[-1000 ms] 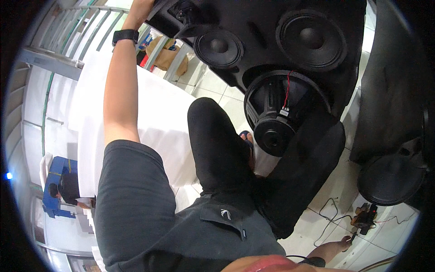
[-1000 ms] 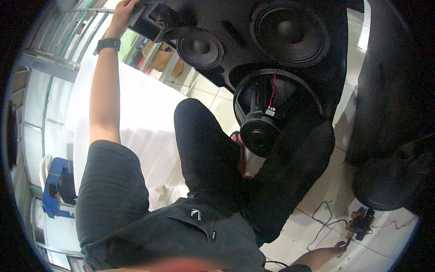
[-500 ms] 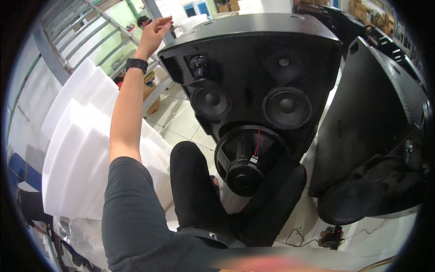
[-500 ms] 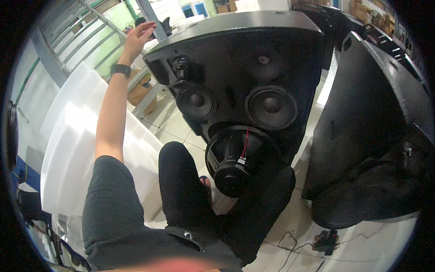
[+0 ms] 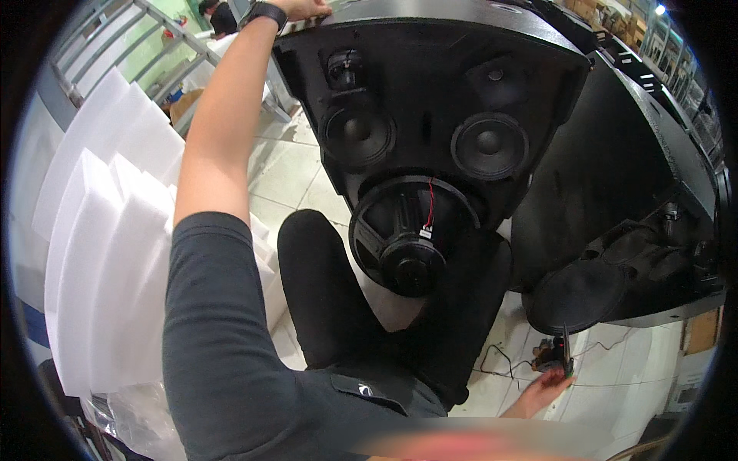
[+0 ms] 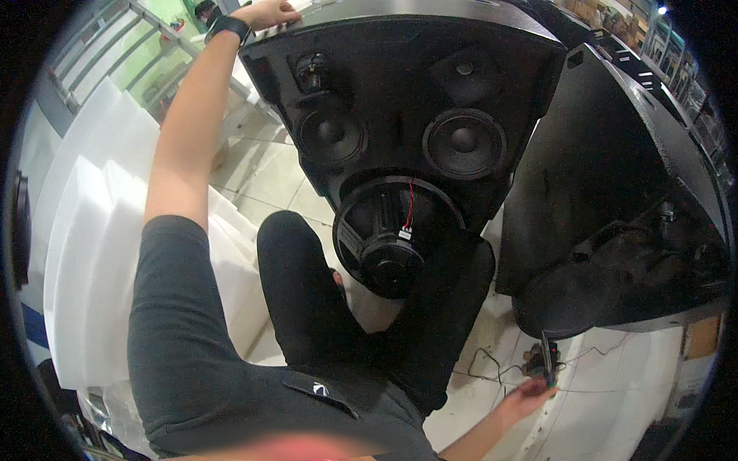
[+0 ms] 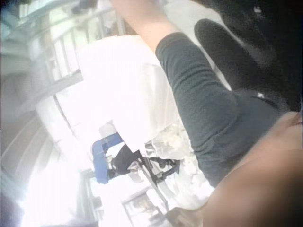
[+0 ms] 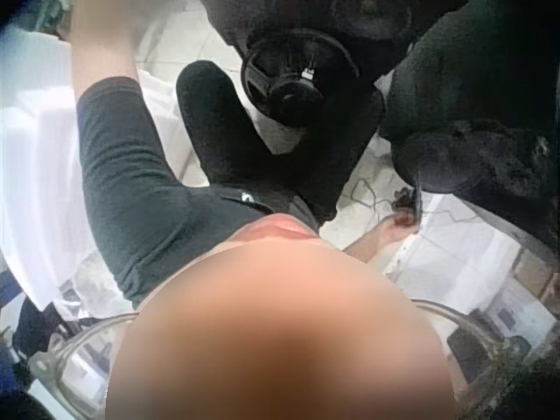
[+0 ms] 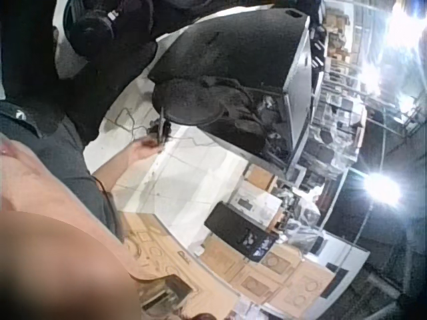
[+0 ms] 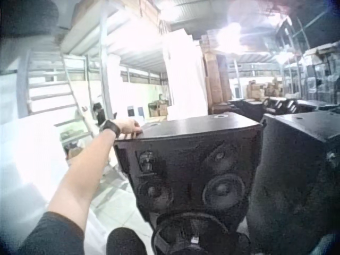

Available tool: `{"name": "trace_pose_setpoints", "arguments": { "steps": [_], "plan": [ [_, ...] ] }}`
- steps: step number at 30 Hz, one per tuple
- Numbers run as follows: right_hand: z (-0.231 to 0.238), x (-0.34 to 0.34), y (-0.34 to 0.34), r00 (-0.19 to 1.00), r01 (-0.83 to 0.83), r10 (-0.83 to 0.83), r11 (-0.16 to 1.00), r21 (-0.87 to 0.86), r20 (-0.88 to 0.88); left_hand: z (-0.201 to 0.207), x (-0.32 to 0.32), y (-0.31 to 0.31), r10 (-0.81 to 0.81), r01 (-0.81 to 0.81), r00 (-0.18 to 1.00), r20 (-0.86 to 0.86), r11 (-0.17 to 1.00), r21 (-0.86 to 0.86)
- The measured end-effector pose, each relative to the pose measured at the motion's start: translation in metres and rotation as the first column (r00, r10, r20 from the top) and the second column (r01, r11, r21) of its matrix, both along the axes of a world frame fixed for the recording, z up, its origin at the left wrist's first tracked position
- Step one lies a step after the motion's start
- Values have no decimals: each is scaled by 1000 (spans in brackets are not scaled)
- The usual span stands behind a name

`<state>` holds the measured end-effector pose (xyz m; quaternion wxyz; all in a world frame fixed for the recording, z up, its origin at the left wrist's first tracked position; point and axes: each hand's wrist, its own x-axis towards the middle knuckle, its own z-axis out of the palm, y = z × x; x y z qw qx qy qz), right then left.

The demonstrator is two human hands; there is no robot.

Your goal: The person sits on the floor and uses a soldering iron to attach wires to the terminals of several speakers mounted in a large enclosure. They repeatedly heat the connection points and press wires into place, then check the seating of the speaker cones.

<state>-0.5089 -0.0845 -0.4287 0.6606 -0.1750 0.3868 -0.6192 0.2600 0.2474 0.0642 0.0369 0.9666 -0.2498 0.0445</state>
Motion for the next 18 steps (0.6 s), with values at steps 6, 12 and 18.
{"name": "trace_pose_setpoints", "arguments": {
  "steps": [6,12,18],
  "plan": [
    [134,159,28,968,-164,218,924,-346,124,-19,4,4,-246,181,905,348,961,209],
    [196,277,52,830,-273,529,664,-696,179,-11,8,43,-721,124,450,527,635,763],
    [248,386,88,803,-314,577,625,-715,152,-31,-74,74,-169,668,615,770,629,-396]
  ]
}}
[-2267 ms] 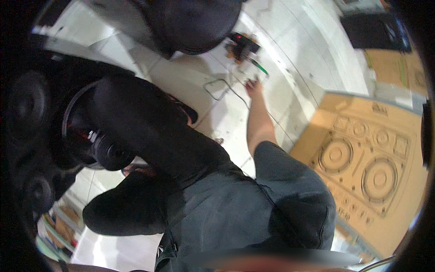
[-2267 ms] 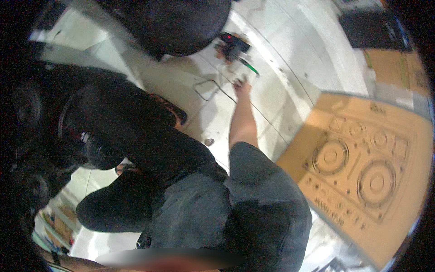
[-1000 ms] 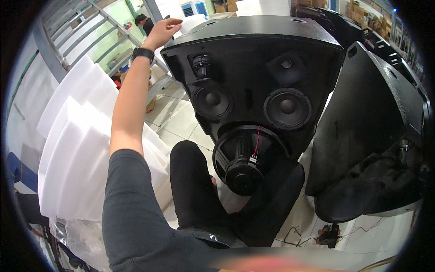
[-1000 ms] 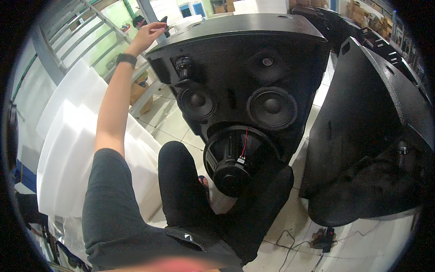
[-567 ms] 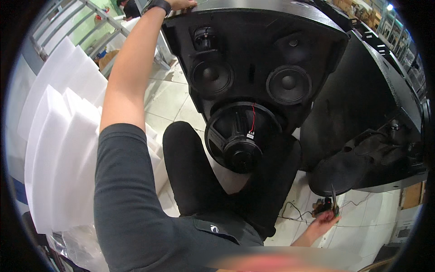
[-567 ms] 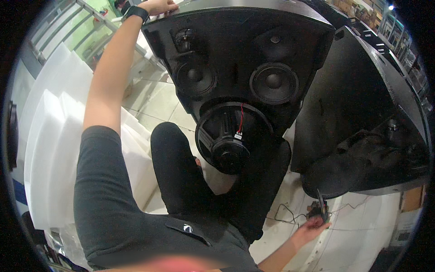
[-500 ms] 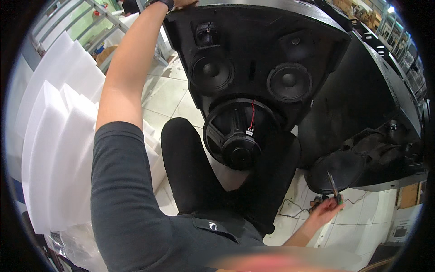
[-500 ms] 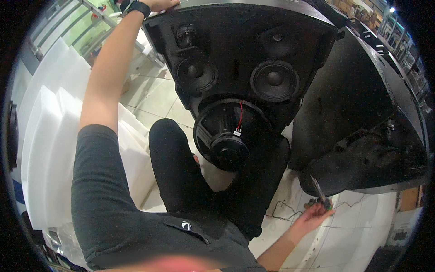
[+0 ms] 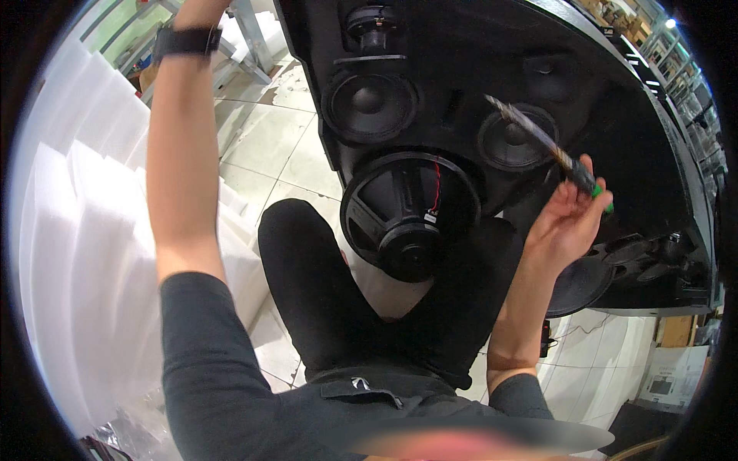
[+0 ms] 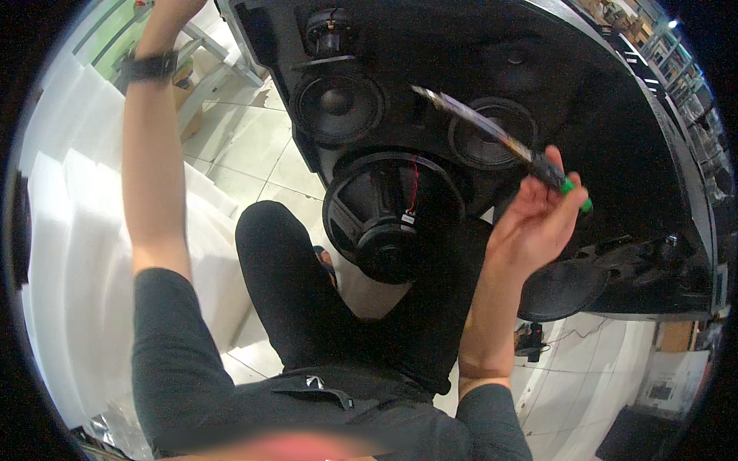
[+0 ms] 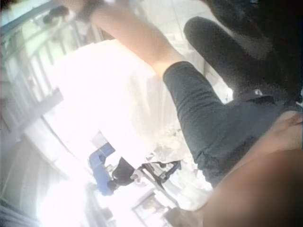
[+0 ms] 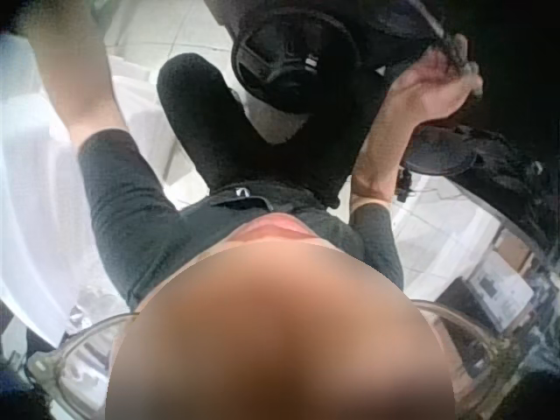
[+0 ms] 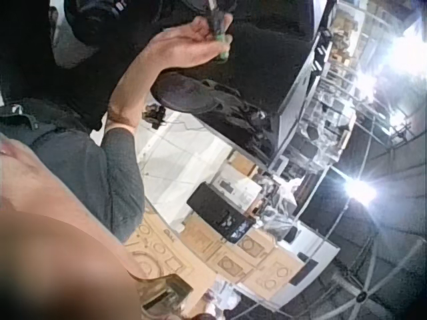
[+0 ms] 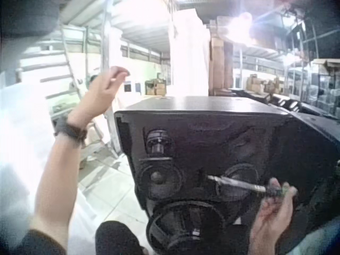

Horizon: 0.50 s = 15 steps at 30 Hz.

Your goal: The person sits on the floor and uses a soldering iron to attach wires to the terminals of several speakers mounted in a large enclosure. They repeatedly heat the connection points and press wires into place, then check the seating of the speaker cones.

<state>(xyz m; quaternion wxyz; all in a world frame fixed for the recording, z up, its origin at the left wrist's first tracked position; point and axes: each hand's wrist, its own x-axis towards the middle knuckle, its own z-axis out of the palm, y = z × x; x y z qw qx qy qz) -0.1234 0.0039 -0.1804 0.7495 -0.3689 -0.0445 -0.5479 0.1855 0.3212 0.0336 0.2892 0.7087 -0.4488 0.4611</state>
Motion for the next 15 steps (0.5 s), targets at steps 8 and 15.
{"name": "trace_pose_setpoints", "arguments": {
  "steps": [8,15],
  "plan": [
    [35,104,25,998,-40,37,996,-80,-41,-88,-57,8,-314,175,885,-345,909,-378],
    [38,146,32,998,17,-25,993,-121,-62,-125,-27,6,-329,282,906,-266,938,-200]
  ]
}}
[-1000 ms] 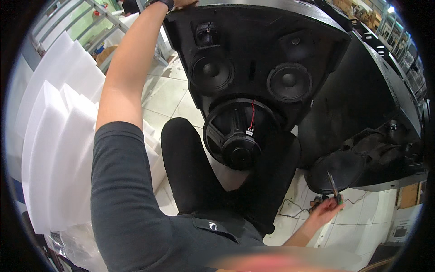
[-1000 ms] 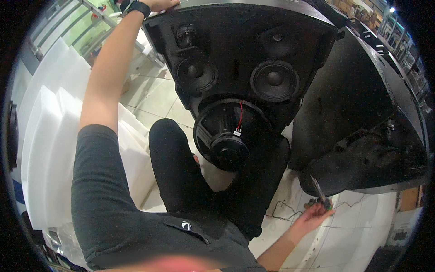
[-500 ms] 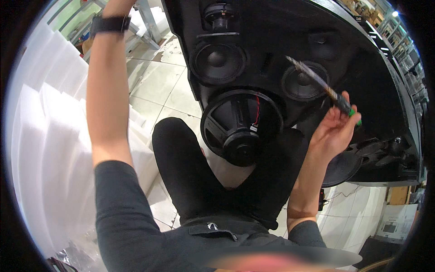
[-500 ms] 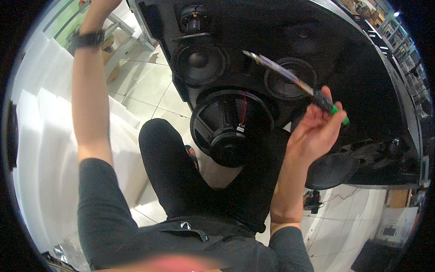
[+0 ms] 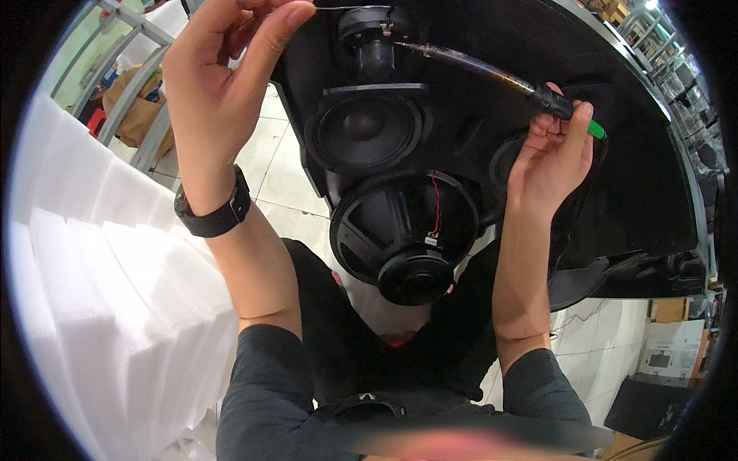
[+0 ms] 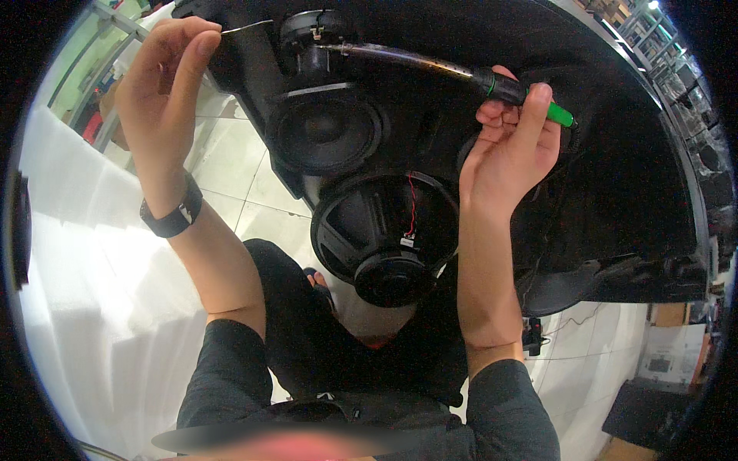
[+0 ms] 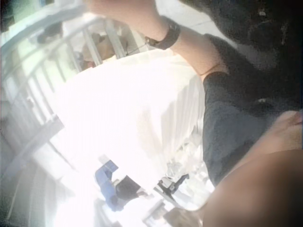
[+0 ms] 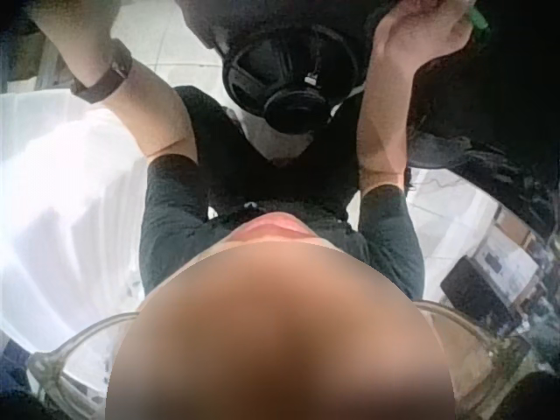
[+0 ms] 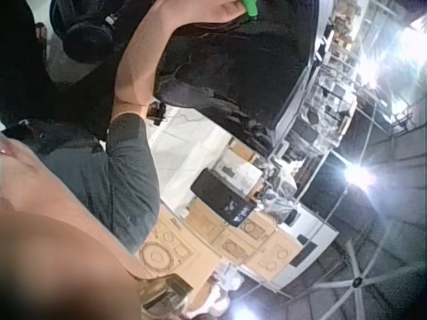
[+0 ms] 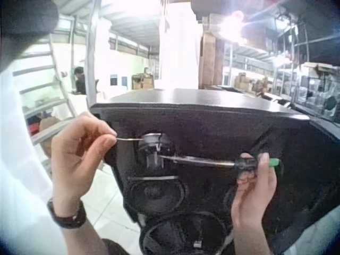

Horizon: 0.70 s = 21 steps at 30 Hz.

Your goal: The person sits on the floor and uses a soldering iron to attach wires to the terminals of several speakers mounted in a large enclosure. They repeatedly heat the connection points and press wires into place, then check the seating of the speaker cones.

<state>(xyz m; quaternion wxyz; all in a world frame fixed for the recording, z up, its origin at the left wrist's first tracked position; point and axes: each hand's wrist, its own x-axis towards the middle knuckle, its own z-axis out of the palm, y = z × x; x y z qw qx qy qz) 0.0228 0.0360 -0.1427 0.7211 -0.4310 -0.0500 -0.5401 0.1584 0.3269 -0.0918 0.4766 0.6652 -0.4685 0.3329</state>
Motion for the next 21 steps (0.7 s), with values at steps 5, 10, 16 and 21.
{"name": "trace_pose_setpoints", "arguments": {
  "steps": [5,10,16,21],
  "plan": [
    [-8,19,3,1000,15,-15,998,58,0,-16,-5,-16,75,-74,996,-44,997,35],
    [-13,32,8,1000,14,-14,999,34,6,-23,-4,-22,72,-71,995,-70,997,11],
    [-13,37,10,998,68,-68,995,74,0,-27,1,-27,136,-135,991,13,990,-33],
    [-14,40,9,998,52,-54,998,46,44,-28,1,-36,141,-141,990,18,990,-20]
  ]
}}
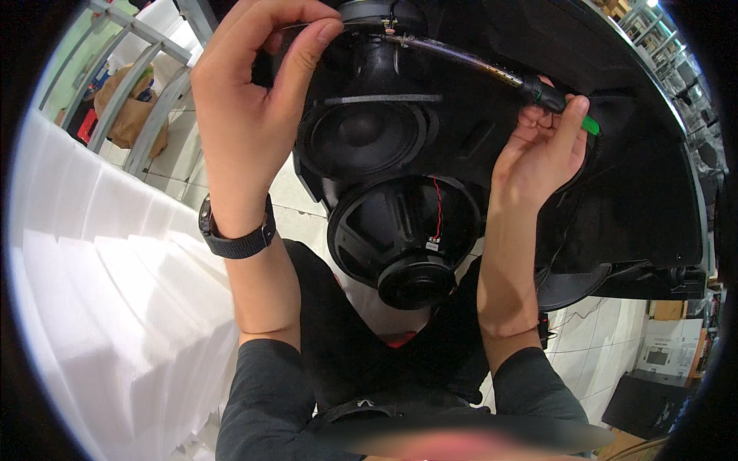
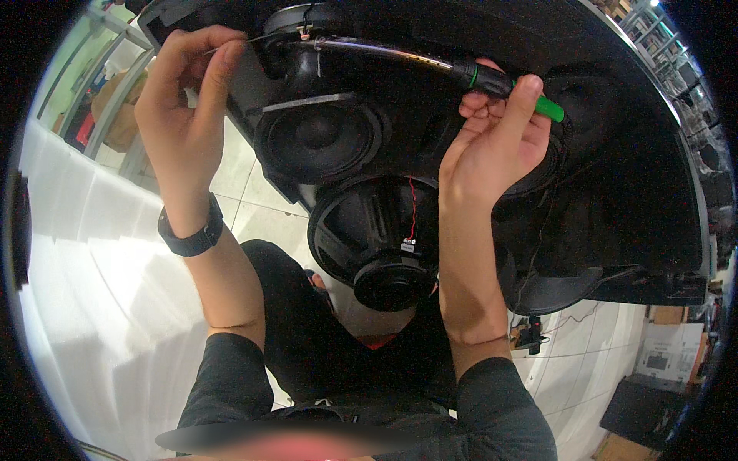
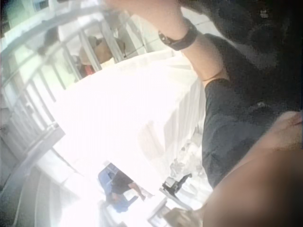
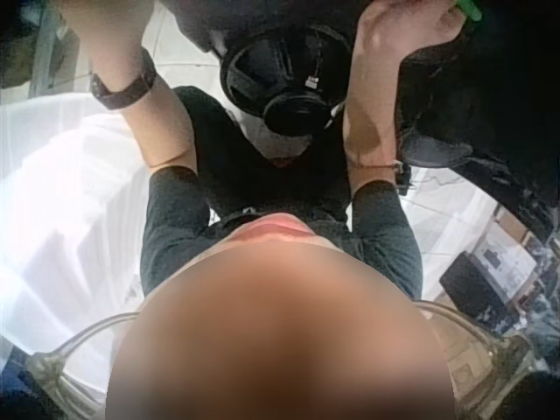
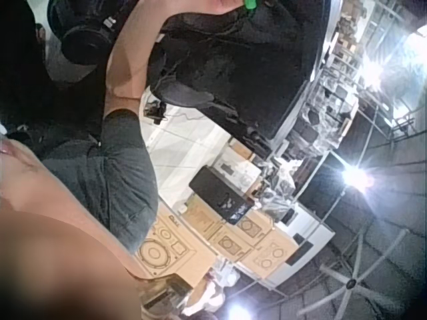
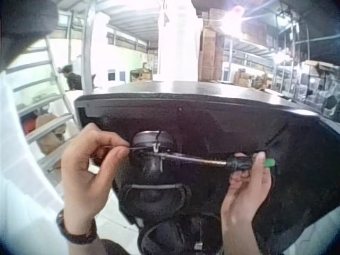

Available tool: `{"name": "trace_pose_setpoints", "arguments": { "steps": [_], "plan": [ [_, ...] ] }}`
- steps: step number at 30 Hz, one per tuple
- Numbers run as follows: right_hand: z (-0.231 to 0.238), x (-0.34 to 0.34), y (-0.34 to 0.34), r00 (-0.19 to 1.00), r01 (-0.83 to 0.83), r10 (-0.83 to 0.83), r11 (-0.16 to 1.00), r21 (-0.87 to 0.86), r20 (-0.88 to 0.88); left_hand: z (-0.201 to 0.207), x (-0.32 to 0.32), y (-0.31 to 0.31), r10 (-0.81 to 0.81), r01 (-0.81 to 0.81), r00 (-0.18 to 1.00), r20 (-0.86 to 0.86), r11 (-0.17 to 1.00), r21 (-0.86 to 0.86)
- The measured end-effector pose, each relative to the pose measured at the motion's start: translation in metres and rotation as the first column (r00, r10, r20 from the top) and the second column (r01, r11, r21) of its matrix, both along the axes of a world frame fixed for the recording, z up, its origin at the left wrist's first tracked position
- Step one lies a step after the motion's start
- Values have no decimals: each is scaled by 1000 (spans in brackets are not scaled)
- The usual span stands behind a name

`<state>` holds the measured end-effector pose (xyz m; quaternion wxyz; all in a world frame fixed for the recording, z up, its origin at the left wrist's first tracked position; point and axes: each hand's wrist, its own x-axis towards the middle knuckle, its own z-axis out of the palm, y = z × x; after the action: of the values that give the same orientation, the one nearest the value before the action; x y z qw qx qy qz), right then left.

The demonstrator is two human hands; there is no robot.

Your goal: The person sits on the floor and uses a soldering iron to attach wires to the terminals of several speakers mounted in a large enclosure. They repeatedly heat the connection points and press wires into place, then check the seating of the speaker cones.

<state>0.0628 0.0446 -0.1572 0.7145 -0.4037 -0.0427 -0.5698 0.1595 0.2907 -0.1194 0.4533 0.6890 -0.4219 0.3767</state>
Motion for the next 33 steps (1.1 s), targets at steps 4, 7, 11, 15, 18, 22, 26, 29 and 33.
{"name": "trace_pose_setpoints", "arguments": {
  "steps": [4,7,11,15,18,22,26,29,33],
  "plan": [
    [-2,2,-1,1000,5,-5,1000,-9,10,0,-1,-4,41,-42,999,21,999,15],
    [-2,2,0,1000,10,-10,1000,1,2,0,-1,-5,38,-39,998,46,999,19],
    [0,2,1,1000,26,-26,1000,6,6,0,-1,-7,40,-40,999,30,999,-8],
    [0,2,1,1000,15,-15,1000,8,8,-1,-2,-11,18,-18,999,29,1000,-14],
    [0,2,0,1000,7,-7,1000,3,13,-1,-3,-13,32,-32,999,13,999,-12],
    [-1,0,-1,1000,-9,8,1000,13,21,-1,-2,-16,58,-58,997,45,998,-5],
    [-1,-1,0,1000,6,-6,1000,18,2,0,-4,-18,79,-79,997,23,997,-5],
    [-2,0,1,998,63,-63,998,14,-24,1,-7,-20,98,-98,995,-10,995,-8],
    [0,1,2,1000,30,-30,999,21,0,3,-10,-20,145,-145,989,1,989,8]
  ]
}}
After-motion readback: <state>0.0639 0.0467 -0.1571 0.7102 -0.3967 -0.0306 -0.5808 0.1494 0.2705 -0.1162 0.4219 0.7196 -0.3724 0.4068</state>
